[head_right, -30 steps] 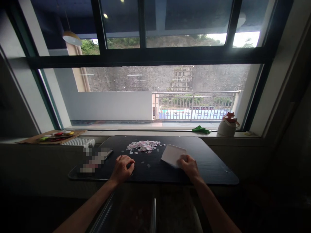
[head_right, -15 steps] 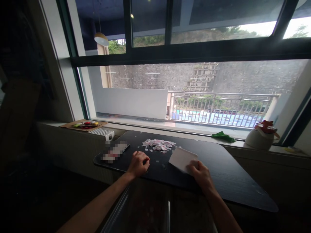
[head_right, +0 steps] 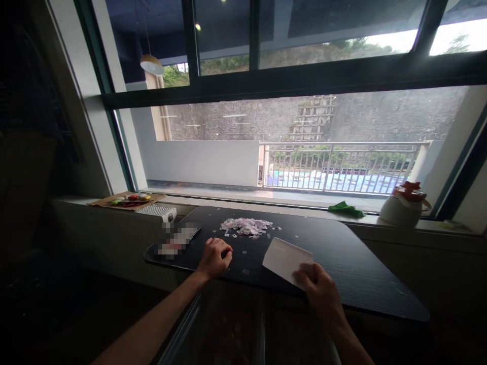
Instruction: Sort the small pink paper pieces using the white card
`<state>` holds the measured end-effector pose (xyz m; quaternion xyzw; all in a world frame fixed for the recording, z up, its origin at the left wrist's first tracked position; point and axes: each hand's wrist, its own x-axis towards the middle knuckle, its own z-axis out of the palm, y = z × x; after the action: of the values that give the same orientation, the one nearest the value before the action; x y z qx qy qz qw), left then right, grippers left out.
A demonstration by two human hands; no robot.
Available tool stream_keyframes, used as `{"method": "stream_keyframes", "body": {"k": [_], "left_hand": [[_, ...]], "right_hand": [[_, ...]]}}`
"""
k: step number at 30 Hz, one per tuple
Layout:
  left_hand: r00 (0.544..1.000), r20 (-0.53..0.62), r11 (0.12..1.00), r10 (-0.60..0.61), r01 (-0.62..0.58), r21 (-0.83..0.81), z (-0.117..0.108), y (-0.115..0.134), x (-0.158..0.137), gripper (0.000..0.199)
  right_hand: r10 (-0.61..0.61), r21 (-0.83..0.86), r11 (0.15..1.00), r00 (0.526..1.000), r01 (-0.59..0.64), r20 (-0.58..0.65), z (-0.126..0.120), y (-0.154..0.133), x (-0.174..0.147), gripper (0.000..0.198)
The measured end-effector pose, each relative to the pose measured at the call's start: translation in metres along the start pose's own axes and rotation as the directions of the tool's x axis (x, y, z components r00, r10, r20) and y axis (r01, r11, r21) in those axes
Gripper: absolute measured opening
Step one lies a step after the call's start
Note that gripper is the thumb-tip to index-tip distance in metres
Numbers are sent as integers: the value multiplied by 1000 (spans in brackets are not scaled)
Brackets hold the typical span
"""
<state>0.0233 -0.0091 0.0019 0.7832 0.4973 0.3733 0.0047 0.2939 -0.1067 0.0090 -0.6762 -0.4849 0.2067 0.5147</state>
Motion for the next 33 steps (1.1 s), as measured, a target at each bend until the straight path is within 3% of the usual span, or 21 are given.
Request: {"method": "stream_keyframes", "body": {"k": [5,9,13,17,22,24,28,30,33], "left_hand": [[1000,-1,1000,-12,12,7,-1,1,0,14],[999,6,999,-34,34,6,-2,1,0,15],[1000,7,1000,-29,29,10,-3,0,1,14],[1000,2,1000,-28,28,-3,-3,0,2,13],[999,0,999,-41,41,0,-1,-3,2,14],[999,0,999,-44,44,5,0,-4,3,14],[999,3,999,-48,48,20,-2,-4,3,14],[999,9,999,-52,52,17,-2,-4,3,15],[999,10,999,-50,50,8,-3,-4,3,15]], "right_hand": [[-55,93,995,986,41,156,24,-4,-11,27],[-148,113,983,987,141,57,49,-13,17,23],[-128,47,991,990,125,62,62,-14,50,17],[-88,85,994,977,73,195,61,-19,52,11],[-58,168,986,915,-11,400,50,-25,39,17],[-75,234,972,931,-12,358,49,-22,37,26],[-36,251,968,994,8,104,49,-14,35,51],[-28,200,980,999,22,27,49,-12,33,52],[-46,170,984,999,43,10,48,-13,32,48]]}}
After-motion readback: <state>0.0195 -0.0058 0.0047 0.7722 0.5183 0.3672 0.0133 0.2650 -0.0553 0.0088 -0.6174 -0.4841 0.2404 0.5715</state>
